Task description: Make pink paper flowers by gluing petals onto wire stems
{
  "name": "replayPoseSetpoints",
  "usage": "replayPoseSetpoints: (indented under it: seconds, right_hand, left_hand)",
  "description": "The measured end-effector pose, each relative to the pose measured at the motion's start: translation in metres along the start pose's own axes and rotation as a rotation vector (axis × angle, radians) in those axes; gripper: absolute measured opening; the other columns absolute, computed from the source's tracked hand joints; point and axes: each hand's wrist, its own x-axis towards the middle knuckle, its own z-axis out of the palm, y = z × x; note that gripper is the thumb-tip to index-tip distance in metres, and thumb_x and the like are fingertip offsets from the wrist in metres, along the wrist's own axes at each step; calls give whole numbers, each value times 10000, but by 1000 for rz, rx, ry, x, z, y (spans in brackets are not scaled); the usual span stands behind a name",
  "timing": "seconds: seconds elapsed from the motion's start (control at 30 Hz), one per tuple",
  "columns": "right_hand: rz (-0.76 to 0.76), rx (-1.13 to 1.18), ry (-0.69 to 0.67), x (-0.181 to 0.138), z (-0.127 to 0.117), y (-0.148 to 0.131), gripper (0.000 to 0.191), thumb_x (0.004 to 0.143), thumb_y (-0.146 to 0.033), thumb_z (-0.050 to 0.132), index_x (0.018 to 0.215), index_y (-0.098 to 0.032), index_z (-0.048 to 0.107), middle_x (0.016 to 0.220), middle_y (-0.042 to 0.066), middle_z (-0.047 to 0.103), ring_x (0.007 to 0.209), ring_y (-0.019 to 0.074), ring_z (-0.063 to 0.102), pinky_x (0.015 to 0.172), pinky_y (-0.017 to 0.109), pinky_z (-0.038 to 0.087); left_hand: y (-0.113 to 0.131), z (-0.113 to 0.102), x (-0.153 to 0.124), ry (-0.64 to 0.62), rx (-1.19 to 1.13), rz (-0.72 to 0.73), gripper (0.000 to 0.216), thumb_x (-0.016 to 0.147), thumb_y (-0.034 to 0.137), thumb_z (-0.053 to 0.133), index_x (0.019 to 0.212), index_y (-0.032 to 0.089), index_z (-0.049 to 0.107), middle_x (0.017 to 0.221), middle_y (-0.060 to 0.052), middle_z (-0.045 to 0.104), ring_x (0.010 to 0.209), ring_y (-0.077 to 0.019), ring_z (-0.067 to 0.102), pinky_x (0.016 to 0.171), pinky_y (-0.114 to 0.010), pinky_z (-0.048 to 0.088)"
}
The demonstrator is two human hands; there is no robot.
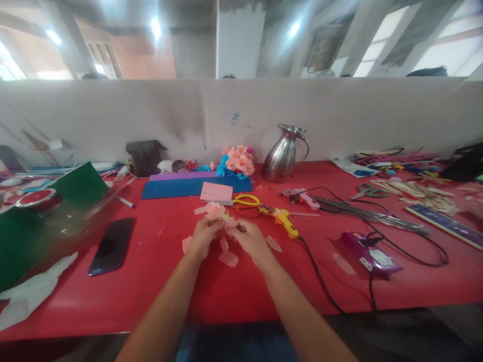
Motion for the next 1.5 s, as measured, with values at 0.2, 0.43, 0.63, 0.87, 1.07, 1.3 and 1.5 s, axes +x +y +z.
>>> replayPoseSetpoints:
  seconds: [0.2,0.43,0.63,0.87,1.07,1.3,1.5]
  right_hand:
    - [106,253,52,-1,0,-2,183,672,-324,569,595,-168,511,519,-46,510,502,98,453,515,231,339]
    - [-17,-278,-41,-5,2,8,135,740,-244,532,818,-166,609,792,40,636,709,152,569,629,250,387]
    - [-63,-740,-97,-9,7,10,73,722,-151,525,767,-170,579,823,61,620,741,163,567,562,233,320]
    - [-72,-572,-146,-17,-3,1,58,766,-253,532,763,-204,562,707,-9,604,641,127,527,534,215,296]
    - [-196,-641,25,-23,-34,4,170,764,-282,547,913,-206,582,953,52,627,887,188,559,752,288,393]
    - [111,-957,267,17,-124,37,217,713,-230,563,919,-169,597,904,105,621,885,245,552,773,343,382]
    - [-103,-1085,434,3,-106,26,242,755,-201,507,975,-142,590,1031,164,578,993,280,486,848,382,320]
  left_hand:
    - [1,0,-3,-98,0,-30,292,580,343,742,752,134,632,610,27,545,432,-15,331,425,-187,228]
    - [3,-3,-2,-8,-10,-9,200,586,265,725,661,135,592,560,52,491,418,-11,301,423,-191,212]
    - [-1,-5,4,96,-72,-6,279,544,283,752,695,137,568,570,61,477,401,-6,296,407,-188,197]
    - [1,-6,5,146,-70,10,307,530,286,750,753,143,595,620,45,534,420,-8,318,421,-183,208]
    - [2,-4,-1,37,89,-72,254,546,293,735,713,138,622,586,41,530,437,-26,334,451,-195,243]
    - [0,-1,-1,16,228,-76,268,553,207,709,808,160,640,547,49,511,466,-61,404,490,-198,298]
    - [-3,-2,1,63,200,-48,198,570,201,692,750,164,619,583,34,545,497,-73,447,510,-200,328]
